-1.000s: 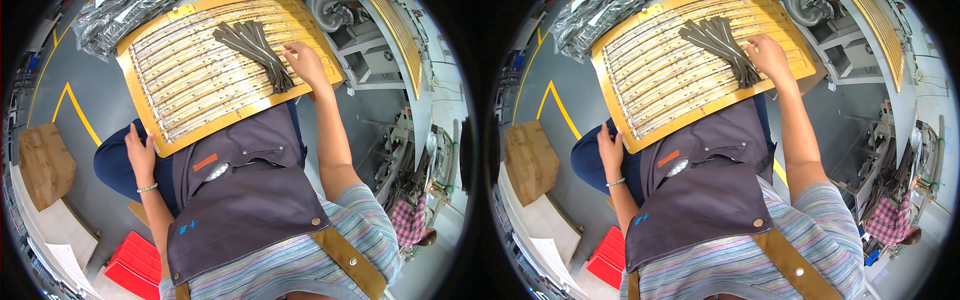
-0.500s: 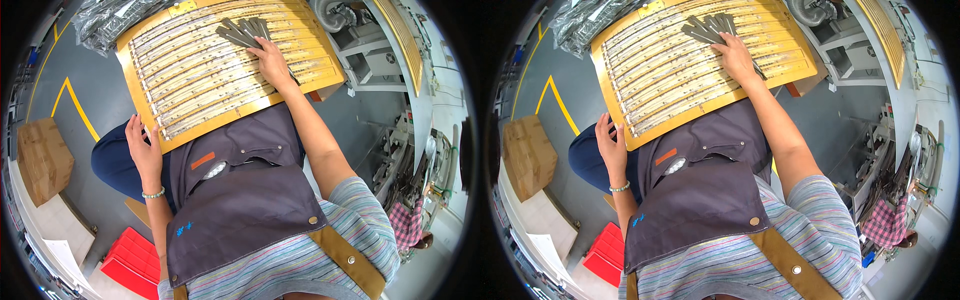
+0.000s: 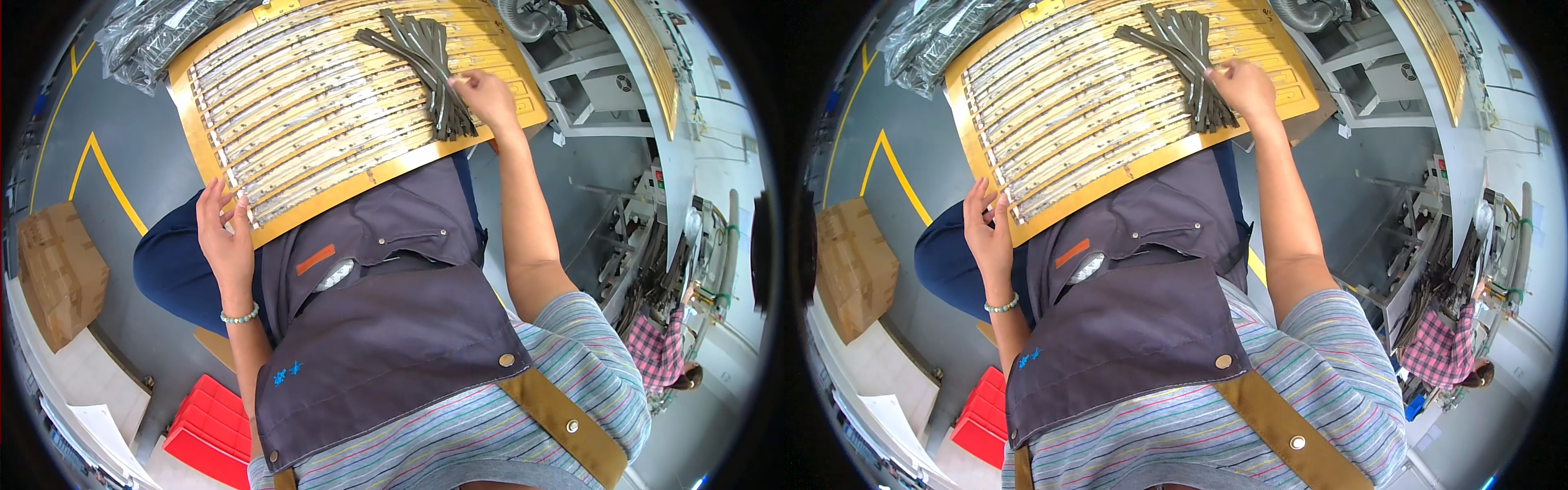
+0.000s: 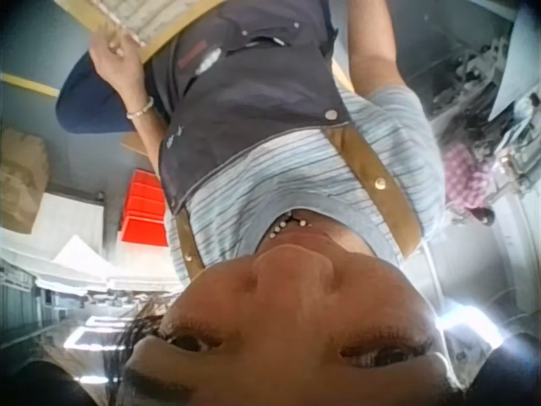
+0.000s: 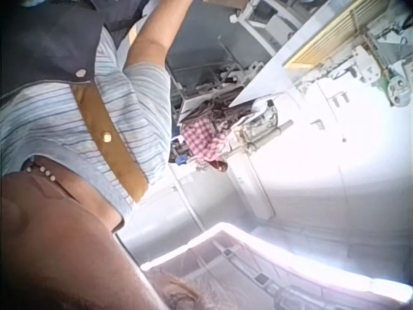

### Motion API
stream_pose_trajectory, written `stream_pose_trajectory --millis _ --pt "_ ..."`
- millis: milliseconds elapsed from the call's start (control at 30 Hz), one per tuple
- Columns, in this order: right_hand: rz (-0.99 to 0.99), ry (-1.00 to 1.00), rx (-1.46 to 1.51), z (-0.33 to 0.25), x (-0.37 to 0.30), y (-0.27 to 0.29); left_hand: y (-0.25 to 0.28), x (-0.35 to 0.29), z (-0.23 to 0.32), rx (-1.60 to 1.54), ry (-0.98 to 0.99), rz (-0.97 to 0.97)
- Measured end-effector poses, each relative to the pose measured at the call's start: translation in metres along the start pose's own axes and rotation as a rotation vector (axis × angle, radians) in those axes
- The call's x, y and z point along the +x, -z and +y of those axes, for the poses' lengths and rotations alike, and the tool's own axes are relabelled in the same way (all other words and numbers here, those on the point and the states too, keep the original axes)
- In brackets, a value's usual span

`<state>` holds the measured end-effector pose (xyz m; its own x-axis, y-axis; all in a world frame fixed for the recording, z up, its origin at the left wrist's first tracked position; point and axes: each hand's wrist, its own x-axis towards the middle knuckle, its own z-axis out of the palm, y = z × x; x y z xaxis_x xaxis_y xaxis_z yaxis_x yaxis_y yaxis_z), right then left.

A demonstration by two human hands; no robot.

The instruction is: The recorder organizes and places small leather straps into a wooden jig/mold for further processing.

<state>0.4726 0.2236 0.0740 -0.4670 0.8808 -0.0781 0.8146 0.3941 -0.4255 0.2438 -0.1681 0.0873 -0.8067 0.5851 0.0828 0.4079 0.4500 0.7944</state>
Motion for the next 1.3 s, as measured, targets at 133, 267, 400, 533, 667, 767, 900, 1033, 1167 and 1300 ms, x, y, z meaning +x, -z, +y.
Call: stream_pose_trajectory --millis 133,267,400,533,667,767,900,1033,1167,1300 --pt "-0.087 -0.030 0.053 0.022 0.003 -0.011 -0.005 0.005 0.021 -0.173 -0.111 0.012" --pt "0.098 0.095 0.261 0.043 0.008 -0.017 -0.011 0.003 0.043 -0.186 -0.152 -0.097" --pt "-0.240 0.164 0.671 -0.032 -0.026 0.010 -0.020 -0.010 0.067 -0.306 -0.217 -0.306" --pt "-0.529 0.617 0.547 -0.110 -0.091 0.023 -0.032 -0.013 0.091 -0.117 -0.422 -0.275" --pt "-0.720 0.858 0.512 -0.148 -0.132 0.022 -0.023 -0.015 0.079 -0.338 -0.190 -0.547" --pt "-0.700 0.762 0.513 -0.146 -0.136 0.015 0.001 -0.026 0.045 -0.530 0.166 -0.779" --pt "-0.808 0.647 0.464 -0.118 -0.124 0.002 0.033 -0.035 0.010 -0.480 0.308 -0.761" --pt "-0.963 0.367 0.497 -0.090 -0.112 -0.025 0.032 -0.045 -0.025 -0.295 0.397 -0.488" --pt "-0.957 0.185 0.662 -0.072 -0.096 -0.066 0.005 -0.032 -0.040 -0.070 0.354 -0.125" --pt "-0.923 0.166 0.642 -0.070 -0.077 -0.084 -0.016 -0.028 -0.053 0.048 0.288 0.032"
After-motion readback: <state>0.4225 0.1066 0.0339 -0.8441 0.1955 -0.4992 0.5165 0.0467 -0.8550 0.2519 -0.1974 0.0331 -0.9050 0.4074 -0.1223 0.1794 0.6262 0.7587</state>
